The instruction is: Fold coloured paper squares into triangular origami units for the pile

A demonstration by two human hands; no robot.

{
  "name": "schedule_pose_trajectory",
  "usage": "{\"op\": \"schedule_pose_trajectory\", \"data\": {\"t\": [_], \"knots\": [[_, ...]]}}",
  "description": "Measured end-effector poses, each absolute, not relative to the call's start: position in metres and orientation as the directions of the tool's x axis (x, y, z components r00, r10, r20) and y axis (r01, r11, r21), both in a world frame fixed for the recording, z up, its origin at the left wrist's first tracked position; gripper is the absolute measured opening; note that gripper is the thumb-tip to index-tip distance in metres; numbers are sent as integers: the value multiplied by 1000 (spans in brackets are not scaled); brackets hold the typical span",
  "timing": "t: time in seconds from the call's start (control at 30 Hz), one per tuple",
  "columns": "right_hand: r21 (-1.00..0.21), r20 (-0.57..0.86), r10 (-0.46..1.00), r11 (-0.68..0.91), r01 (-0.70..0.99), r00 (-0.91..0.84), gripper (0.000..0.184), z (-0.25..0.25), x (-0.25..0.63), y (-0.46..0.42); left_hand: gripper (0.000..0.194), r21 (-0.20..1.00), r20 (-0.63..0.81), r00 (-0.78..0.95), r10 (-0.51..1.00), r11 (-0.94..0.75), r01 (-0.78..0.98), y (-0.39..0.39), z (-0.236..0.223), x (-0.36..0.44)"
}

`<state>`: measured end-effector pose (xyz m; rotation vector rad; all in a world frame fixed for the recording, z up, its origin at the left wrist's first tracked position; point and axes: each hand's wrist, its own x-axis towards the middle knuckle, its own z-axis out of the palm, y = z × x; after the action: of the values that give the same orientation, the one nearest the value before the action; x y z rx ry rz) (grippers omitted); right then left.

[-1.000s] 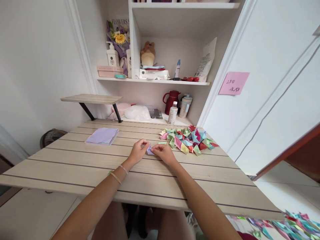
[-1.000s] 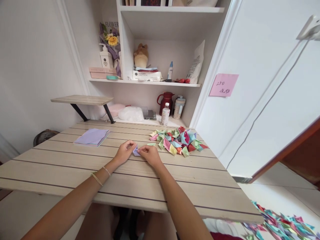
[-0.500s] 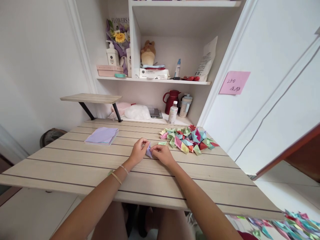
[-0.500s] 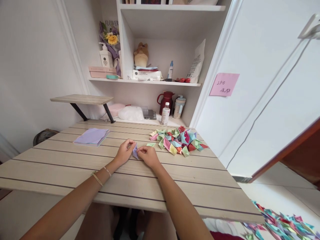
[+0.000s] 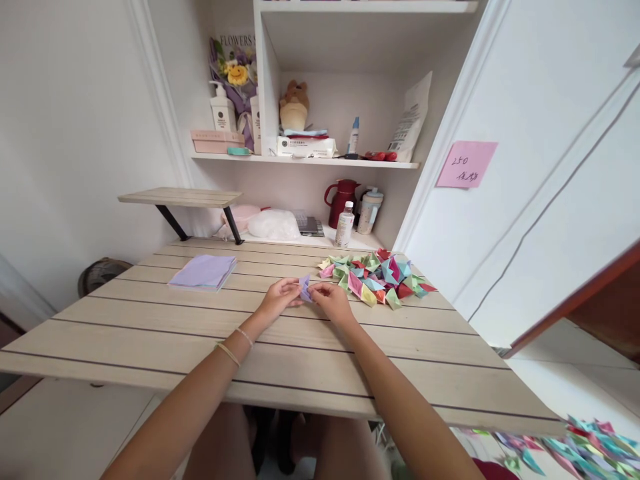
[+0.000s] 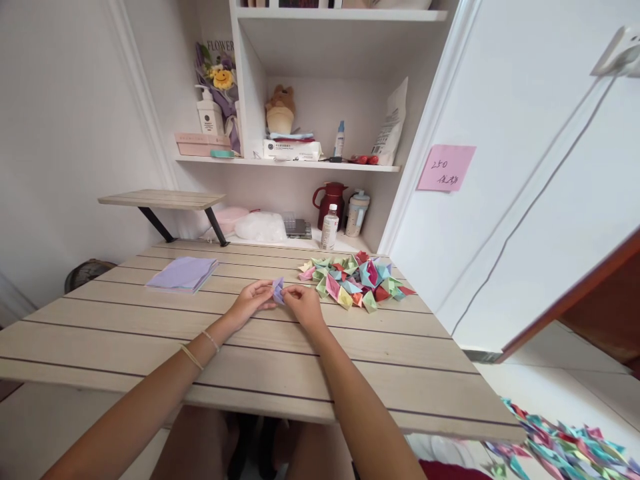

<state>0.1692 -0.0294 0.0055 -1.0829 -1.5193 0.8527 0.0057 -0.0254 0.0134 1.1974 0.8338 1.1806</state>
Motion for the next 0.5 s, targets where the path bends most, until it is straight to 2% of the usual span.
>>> {"op": "schedule_pose_trajectory", "data": {"t": [0.13, 0.4, 0.5], "knots": [[-923, 321, 942, 334, 188, -99, 26, 1, 170, -28, 39, 972, 70, 246, 967, -10, -236, -24, 12, 5], [-835, 394, 911, 410, 367, -119, 21, 11, 169, -35, 35, 961, 77, 270, 960, 0, -275, -22, 9, 5], [-838, 401, 910, 410, 360, -103, 22, 14, 169, -36, 35, 956, 82, 280, 957, 3, -292, -19, 7, 4]]}}
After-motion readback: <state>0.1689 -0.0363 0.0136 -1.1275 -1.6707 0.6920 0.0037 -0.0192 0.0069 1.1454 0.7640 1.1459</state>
